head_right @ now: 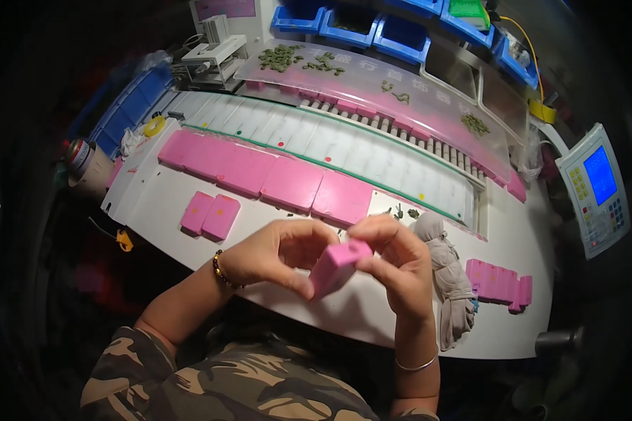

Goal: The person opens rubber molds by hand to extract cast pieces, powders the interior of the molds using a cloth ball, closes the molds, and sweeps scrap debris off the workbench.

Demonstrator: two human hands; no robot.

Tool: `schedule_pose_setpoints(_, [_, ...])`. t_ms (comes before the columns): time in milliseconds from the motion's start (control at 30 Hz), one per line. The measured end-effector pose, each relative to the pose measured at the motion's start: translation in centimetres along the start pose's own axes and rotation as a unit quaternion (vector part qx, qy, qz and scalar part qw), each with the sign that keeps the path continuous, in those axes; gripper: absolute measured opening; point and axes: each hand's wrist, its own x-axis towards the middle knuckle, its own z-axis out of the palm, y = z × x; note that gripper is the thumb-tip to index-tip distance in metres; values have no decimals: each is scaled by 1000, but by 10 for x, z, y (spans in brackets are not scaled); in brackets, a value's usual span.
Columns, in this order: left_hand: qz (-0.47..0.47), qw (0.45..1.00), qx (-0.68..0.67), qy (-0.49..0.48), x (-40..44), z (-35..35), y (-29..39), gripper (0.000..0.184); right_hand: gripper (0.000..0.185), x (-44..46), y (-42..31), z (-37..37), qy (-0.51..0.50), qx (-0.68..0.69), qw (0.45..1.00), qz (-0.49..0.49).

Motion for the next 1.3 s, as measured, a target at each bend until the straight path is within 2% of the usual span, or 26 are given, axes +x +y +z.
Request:
schedule_pose_setpoints(67, [30, 988, 119, 98, 5, -9, 2, 51, 33, 3, 4, 1, 85, -108, 990, 14])
schedule_pose_setpoints(100, [55, 951, 254, 167, 5, -14, 5, 48, 33, 4, 5, -1, 118, -159, 980, 24])
schedule_pose_setpoints(133, [79, 891, 381, 233, 6, -21, 8, 46, 32, 4, 8, -3, 152, -208, 966, 34])
schedule_pose_setpoints(200, [96, 740, 552, 372, 10, -38, 13, 41, 34, 1, 13, -7, 150, -172, 973, 31])
schedule_pose_setpoints(233, [161, 687, 585, 399, 12, -59, 9, 38, 35, -1, 14, -8, 147, -170, 974, 36])
schedule_pose_setpoints(333, [174, 541, 720, 399, 11, -89, 9, 37, 35, -1, 14, -6, 128, -191, 971, 64])
schedule_pose_setpoints(367, [162, 556, 712, 397, 10, -90, 7, 36, 35, 0, 14, -5, 119, -203, 969, 74])
schedule_pose_setpoints(467, [206, 520, 718, 414, 0, -76, 16, 34, 32, 2, 18, -7, 96, -221, 968, 71])
schedule_pose_setpoints(567, [196, 485, 729, 442, -24, -66, 22, 33, 29, 8, 16, -7, 82, -236, 966, 62])
schedule_pose_setpoints(700, [100, 462, 751, 462, -59, -57, 22, 35, 28, 19, 16, -13, 56, -291, 955, 21])
schedule_pose_setpoints(800, [39, 475, 745, 467, -76, -50, 15, 36, 28, 25, 0, -13, 58, -346, 936, -5])
schedule_pose_setpoints(900, [41, 493, 745, 447, -82, -45, 4, 38, 29, 28, -25, -32, 106, -498, 855, -101])
schedule_pose_setpoints(967, [66, 504, 743, 435, -78, -41, 1, 40, 32, 28, -52, -66, 159, -562, 806, -99])
schedule_pose_setpoints(1033, [76, 521, 739, 421, -74, -39, -2, 44, 33, 24, -78, -118, 197, -695, 676, -148])
schedule_pose_setpoints(1100, [93, 522, 745, 404, -66, -40, 1, 45, 33, 13, -109, -176, 239, -792, 546, -133])
schedule_pose_setpoints(1133, [103, 524, 748, 394, -60, -41, 3, 45, 35, 3, -124, -203, 264, -818, 501, -102])
schedule_pose_setpoints(1200, [101, 530, 749, 384, -49, -42, 5, 51, 35, -19, -157, -258, 328, -831, 449, -18])
schedule_pose_setpoints(1300, [124, 510, 774, 353, -25, -40, 12, 52, 34, -52, -198, -311, 396, -829, 386, 91])
